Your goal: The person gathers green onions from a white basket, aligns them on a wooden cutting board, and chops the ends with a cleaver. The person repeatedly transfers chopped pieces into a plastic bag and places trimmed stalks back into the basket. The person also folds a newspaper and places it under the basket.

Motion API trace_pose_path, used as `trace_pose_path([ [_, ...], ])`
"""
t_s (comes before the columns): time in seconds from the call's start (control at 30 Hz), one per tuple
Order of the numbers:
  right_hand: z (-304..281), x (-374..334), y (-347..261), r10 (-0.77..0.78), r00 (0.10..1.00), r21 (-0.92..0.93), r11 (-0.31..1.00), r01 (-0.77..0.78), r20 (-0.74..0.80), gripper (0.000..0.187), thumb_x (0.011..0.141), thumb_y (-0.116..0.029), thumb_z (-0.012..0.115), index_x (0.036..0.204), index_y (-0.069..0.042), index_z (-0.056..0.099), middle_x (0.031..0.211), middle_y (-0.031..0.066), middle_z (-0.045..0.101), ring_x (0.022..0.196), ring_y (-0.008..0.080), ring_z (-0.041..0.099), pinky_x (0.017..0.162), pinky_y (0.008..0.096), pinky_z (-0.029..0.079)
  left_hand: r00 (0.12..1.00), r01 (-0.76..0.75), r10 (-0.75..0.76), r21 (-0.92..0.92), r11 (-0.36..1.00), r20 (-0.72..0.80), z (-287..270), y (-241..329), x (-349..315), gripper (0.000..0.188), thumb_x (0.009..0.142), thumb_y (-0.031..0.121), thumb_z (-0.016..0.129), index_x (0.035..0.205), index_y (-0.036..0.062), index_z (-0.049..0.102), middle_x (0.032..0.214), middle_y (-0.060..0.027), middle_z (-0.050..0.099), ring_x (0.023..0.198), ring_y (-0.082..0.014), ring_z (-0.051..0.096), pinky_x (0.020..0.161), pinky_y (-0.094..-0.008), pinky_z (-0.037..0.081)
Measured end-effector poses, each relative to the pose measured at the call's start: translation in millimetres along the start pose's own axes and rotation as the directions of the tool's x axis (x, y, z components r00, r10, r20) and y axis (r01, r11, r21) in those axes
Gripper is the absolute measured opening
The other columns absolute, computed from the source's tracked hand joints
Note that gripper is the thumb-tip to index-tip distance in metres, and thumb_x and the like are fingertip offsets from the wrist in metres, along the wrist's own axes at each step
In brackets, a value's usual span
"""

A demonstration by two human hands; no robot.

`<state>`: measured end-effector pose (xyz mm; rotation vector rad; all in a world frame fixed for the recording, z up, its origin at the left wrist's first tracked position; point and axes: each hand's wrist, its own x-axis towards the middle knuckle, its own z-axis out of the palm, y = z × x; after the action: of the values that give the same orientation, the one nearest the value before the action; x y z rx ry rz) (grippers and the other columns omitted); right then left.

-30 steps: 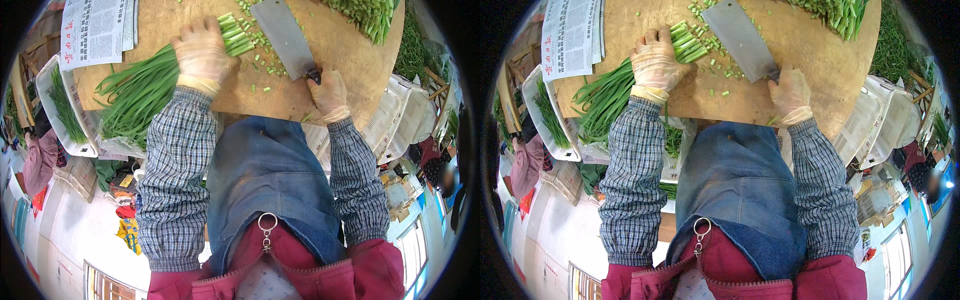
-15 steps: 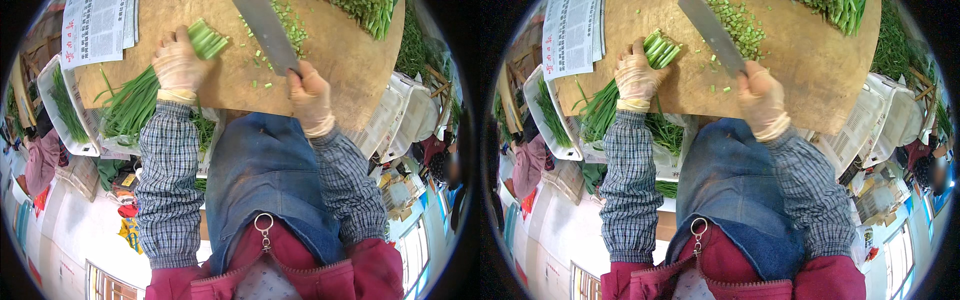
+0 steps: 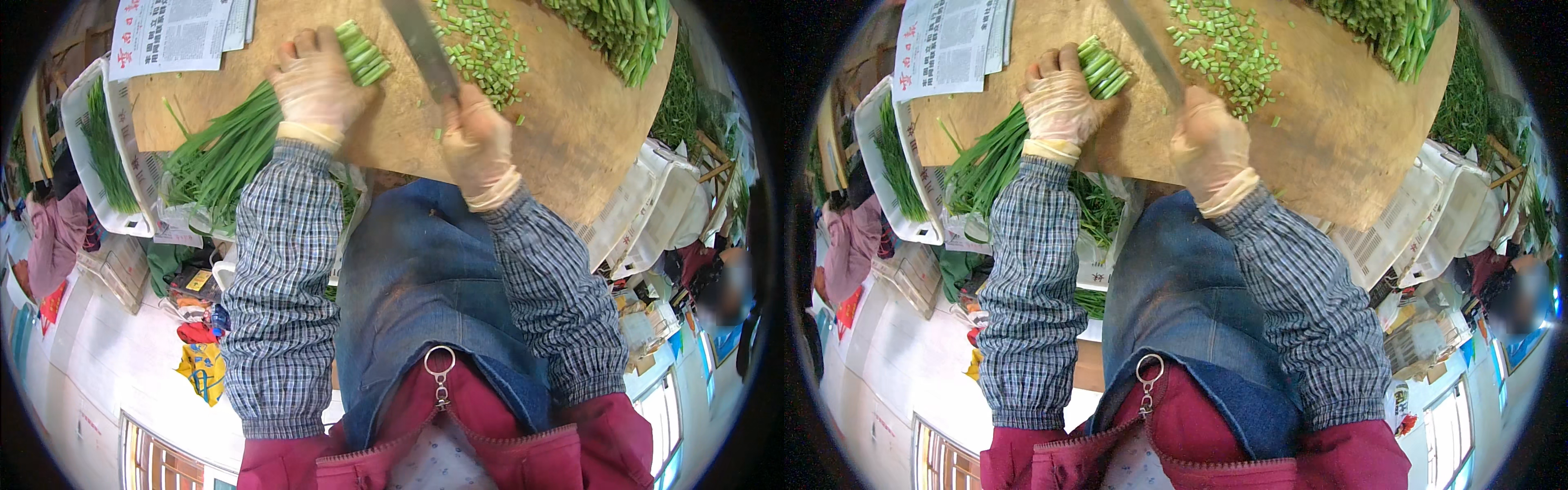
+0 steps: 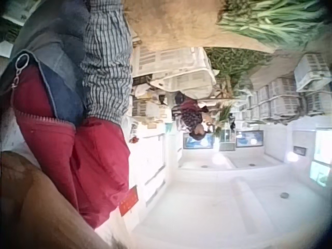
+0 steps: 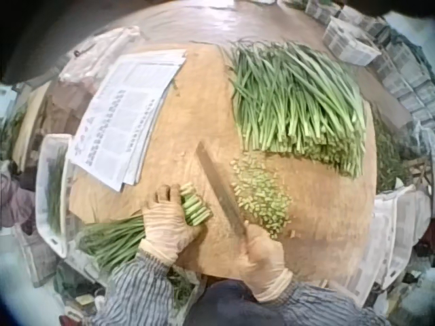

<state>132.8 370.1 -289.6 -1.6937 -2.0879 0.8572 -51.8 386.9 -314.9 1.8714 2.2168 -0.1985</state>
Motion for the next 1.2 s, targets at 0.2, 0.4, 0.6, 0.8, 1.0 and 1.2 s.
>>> trace_pose_path([
  [0.2, -11.6, 2.5, -22.2, -0.109, 0.994, -0.122, 0.987, 0.107, -0.012, 0.016, 0.070, -0.006, 0.057, 0.082, -0.007, 0.046, 0.068, 0.0168, 0.056, 0.057, 0.0372, 0.057, 0.049, 0.0463, 0.045, 0.999, -0.042, 0.044, 0.051, 0.998, -0.033, 2.4, 1.4, -1.9, 0.076, 0.059, 0.050, 0.072, 0.114, 0.0062, 0.043, 0.111, -0.0106, 0.048, 0.104, -0.0315, 0.045, 0.079, -0.0521, 0.039],
  [0.4, -0.9, -4.9, -29.4, -0.113, 0.994, -0.197, 0.974, 0.113, 0.011, 0.011, 0.079, -0.003, 0.058, 0.086, -0.005, 0.049, 0.066, 0.0173, 0.054, 0.058, 0.0375, 0.056, 0.047, 0.0440, 0.043, 0.997, -0.044, 0.044, 0.008, 0.999, -0.063, 5.8, 0.7, -2.1, 0.076, 0.058, 0.050, 0.072, 0.114, 0.0064, 0.043, 0.109, -0.0105, 0.049, 0.104, -0.0315, 0.046, 0.077, -0.0529, 0.039],
  [0.6, 9.7, -7.3, -22.2, -0.172, 0.985, -0.268, 0.948, 0.173, 0.025, 0.009, 0.074, -0.005, 0.053, 0.079, -0.006, 0.045, 0.063, 0.0143, 0.054, 0.051, 0.0327, 0.058, 0.044, 0.0427, 0.046, 0.992, -0.029, 0.030, 0.007, 1.000, -0.124, 16.8, -2.0, -0.5, 0.075, 0.058, 0.051, 0.072, 0.111, 0.0063, 0.044, 0.110, -0.0097, 0.049, 0.105, -0.0321, 0.046, 0.076, -0.0536, 0.040],
  [0.8, 11.5, -6.6, -22.3, -0.156, 0.983, -0.293, 0.939, 0.177, 0.095, 0.010, 0.074, -0.005, 0.053, 0.079, -0.005, 0.044, 0.064, 0.0148, 0.054, 0.050, 0.0330, 0.058, 0.043, 0.0428, 0.046, 0.990, -0.032, 0.045, 0.104, 0.994, -0.130, 29.8, -6.0, 3.7, 0.072, 0.060, 0.051, 0.071, 0.110, 0.0056, 0.045, 0.107, -0.0084, 0.049, 0.102, -0.0304, 0.046, 0.074, -0.0527, 0.040],
  [1.0, 9.2, 0.1, -21.8, -0.178, 0.969, -0.306, 0.925, 0.224, 0.171, 0.009, 0.074, -0.005, 0.052, 0.079, -0.004, 0.044, 0.063, 0.0144, 0.054, 0.050, 0.0324, 0.058, 0.044, 0.0415, 0.047, 0.992, -0.045, 0.055, 0.088, 0.995, -0.115, 26.6, -6.1, 3.3, 0.072, 0.061, 0.051, 0.071, 0.111, 0.0056, 0.046, 0.107, -0.0073, 0.050, 0.102, -0.0288, 0.046, 0.074, -0.0513, 0.040],
  [1.2, 11.8, 7.3, -25.0, -0.175, 0.960, -0.307, 0.922, 0.238, 0.217, 0.011, 0.074, -0.005, 0.052, 0.080, -0.003, 0.043, 0.061, 0.0142, 0.055, 0.050, 0.0316, 0.059, 0.043, 0.0405, 0.047, 0.991, -0.067, 0.074, 0.070, 0.995, -0.107, 24.0, -4.9, 2.6, 0.071, 0.063, 0.049, 0.070, 0.114, 0.0056, 0.047, 0.110, -0.0072, 0.050, 0.102, -0.0277, 0.046, 0.077, -0.0499, 0.037],
])
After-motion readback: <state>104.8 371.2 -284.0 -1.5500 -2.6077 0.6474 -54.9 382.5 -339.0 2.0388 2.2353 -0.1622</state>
